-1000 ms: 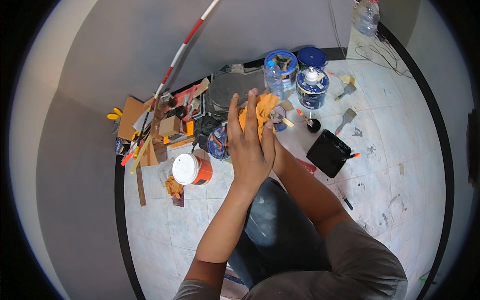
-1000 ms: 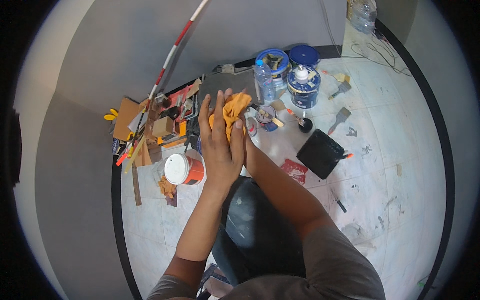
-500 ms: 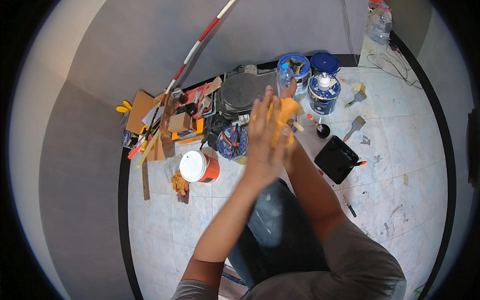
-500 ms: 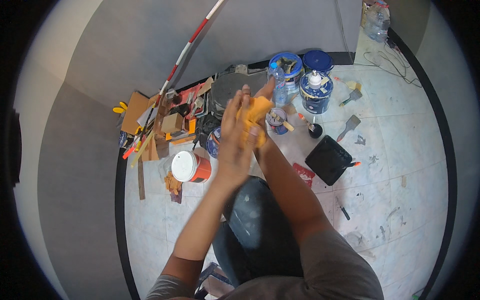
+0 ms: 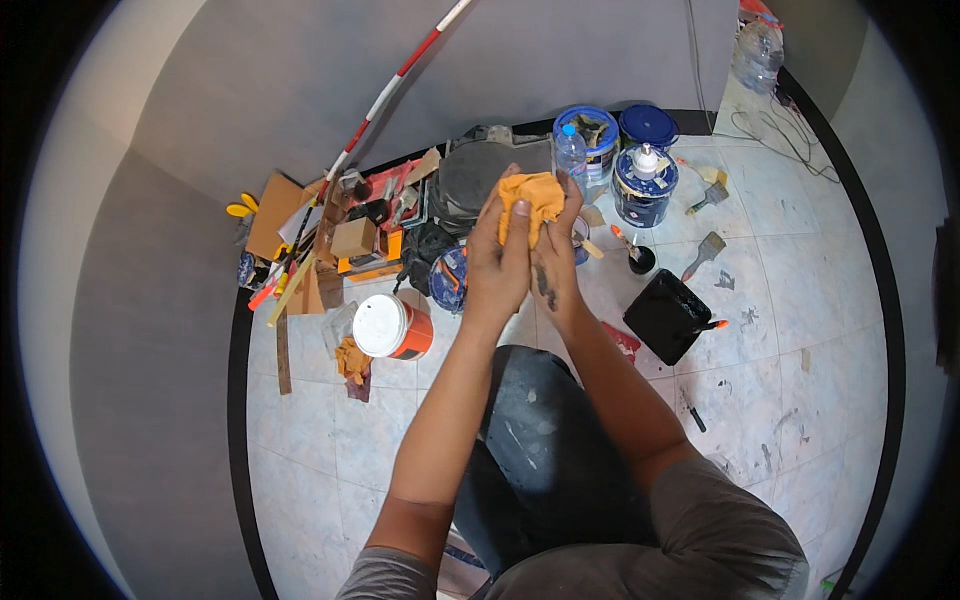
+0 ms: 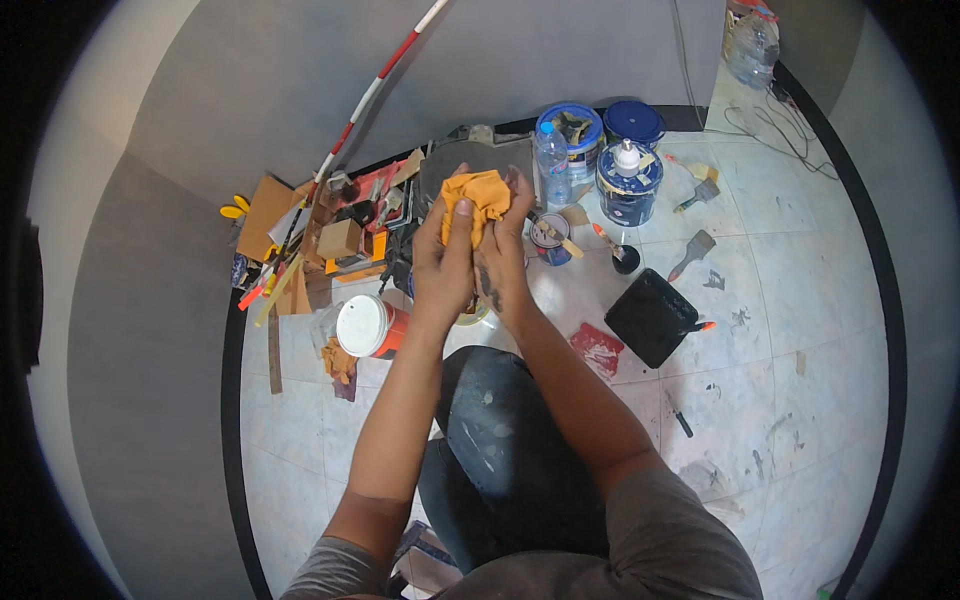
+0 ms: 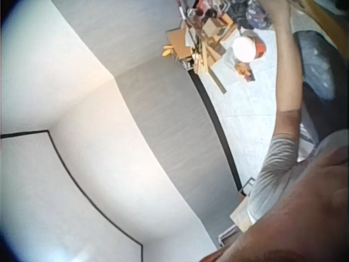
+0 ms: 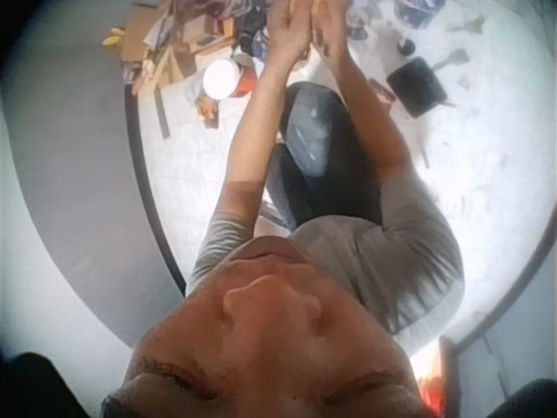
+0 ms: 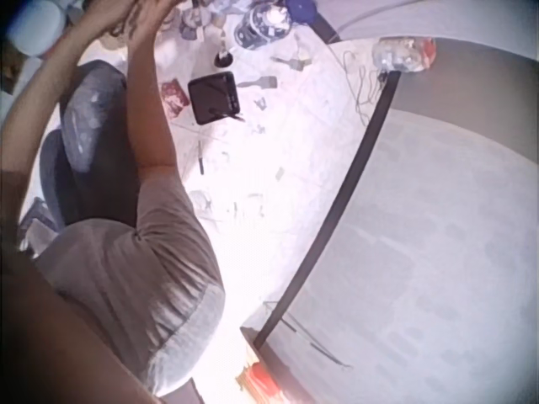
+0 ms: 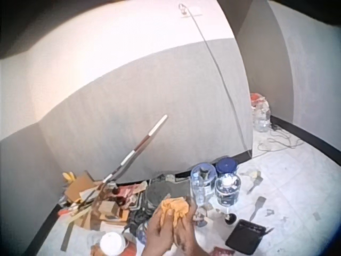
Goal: The person pours white paint into a small container and then uses a paintbrush to apply the paint to the frame of a door.
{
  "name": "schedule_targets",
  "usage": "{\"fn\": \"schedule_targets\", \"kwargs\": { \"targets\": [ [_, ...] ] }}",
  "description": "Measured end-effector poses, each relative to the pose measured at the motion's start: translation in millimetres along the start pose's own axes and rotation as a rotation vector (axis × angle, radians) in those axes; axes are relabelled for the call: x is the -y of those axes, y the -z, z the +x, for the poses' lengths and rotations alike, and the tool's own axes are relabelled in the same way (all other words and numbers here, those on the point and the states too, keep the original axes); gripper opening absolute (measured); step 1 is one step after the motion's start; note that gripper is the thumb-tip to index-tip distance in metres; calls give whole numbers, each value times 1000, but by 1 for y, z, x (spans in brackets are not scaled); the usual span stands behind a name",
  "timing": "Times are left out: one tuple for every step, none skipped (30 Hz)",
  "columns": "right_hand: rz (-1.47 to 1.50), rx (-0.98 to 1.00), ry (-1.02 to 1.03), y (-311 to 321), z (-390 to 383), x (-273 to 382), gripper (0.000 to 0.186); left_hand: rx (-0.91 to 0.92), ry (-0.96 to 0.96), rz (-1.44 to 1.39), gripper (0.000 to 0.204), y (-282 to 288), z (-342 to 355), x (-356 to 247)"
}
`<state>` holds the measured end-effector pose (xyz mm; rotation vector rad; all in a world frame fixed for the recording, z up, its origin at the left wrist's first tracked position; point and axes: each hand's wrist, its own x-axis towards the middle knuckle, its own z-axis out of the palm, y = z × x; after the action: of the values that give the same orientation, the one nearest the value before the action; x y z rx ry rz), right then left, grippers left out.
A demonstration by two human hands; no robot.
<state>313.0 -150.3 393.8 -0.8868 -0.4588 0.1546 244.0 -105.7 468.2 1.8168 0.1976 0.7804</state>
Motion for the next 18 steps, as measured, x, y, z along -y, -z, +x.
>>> {"fn": "schedule_targets", "kwargs": {
  "targets": [
    [-149,19,33,-2,-2,8,77,6,145,-123,43,9,-1,-2],
    [-297,40,65,-4,-5,17,75,9,289,-245,44,16,-2,-2],
    [96,52,-101,-6,-5,38,74,22,225,-378,48,14,-3,-2],
    [31,144,-18,4,0,28,73,34,227,-310,47,12,-8,-3],
    [-34,236,63,20,8,8,73,46,229,-242,47,8,-16,-6],
    [-37,303,74,16,12,7,77,51,223,-168,47,6,-21,-11],
    [-47,292,31,9,8,4,80,19,76,-93,49,2,-23,-5],
    [-70,266,-7,3,0,2,84,-23,-64,-14,52,-3,-27,2],
    [-112,229,-24,-3,-5,8,88,-31,-7,-127,54,-1,-23,-10],
    [-167,156,-59,-12,-13,12,89,-48,60,-237,55,4,-24,-13],
    [-217,83,-93,-20,-19,16,90,-66,99,-210,49,12,-24,-6],
    [-486,53,21,-23,-23,10,92,-87,134,-178,45,21,-24,-3],
    [-752,23,143,-24,-27,5,93,-139,256,-244,43,27,-29,-2],
    [-814,99,233,-22,-31,2,94,-191,377,-312,42,31,-32,-2],
    [-877,171,321,-22,-33,6,95,-319,428,-392,41,30,-33,-3],
    [-936,244,410,-21,-34,7,95,-334,504,-475,41,34,-33,0],
    [-944,365,464,-14,-31,6,104,-348,580,-560,40,41,-32,5],
    [-947,410,482,-10,-26,14,108,-348,644,-646,40,46,-28,8]
  ]
}}
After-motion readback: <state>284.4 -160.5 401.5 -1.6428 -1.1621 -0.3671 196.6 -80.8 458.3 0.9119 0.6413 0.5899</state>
